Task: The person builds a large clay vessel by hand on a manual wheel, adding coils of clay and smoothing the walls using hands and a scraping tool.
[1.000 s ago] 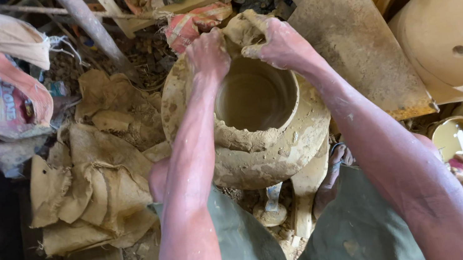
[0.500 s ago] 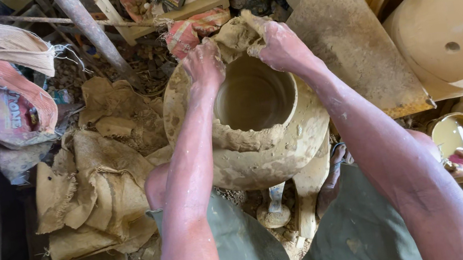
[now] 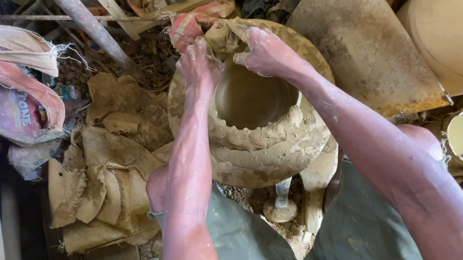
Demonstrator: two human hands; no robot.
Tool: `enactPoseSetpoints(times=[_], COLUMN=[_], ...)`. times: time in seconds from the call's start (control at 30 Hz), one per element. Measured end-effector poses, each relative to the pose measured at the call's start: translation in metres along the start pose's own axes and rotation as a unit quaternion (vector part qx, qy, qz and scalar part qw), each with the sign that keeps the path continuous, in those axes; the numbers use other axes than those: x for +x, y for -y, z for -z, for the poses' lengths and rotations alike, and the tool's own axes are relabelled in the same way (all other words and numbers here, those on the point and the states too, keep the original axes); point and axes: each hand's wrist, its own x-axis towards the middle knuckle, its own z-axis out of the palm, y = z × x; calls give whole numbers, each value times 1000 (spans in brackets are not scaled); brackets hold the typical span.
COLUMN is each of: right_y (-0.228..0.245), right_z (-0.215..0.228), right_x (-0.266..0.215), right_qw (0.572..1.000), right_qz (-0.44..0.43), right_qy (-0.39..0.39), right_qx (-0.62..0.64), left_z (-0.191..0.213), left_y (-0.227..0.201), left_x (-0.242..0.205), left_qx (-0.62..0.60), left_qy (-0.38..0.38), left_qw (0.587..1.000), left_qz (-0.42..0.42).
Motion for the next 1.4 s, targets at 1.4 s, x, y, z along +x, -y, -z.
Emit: enactPoseSetpoints(times=[1.4], right_y=[60], right_z=[176], right_x=[-168], right_qw=[979], right_qz=[152], right_qy=[-115], right_qx=[-69], left_z=[154], left_y=[-64], left_x=[-1], left_qx=[19], left_qy=[-10], left_qw=[999], left_qz=[-46])
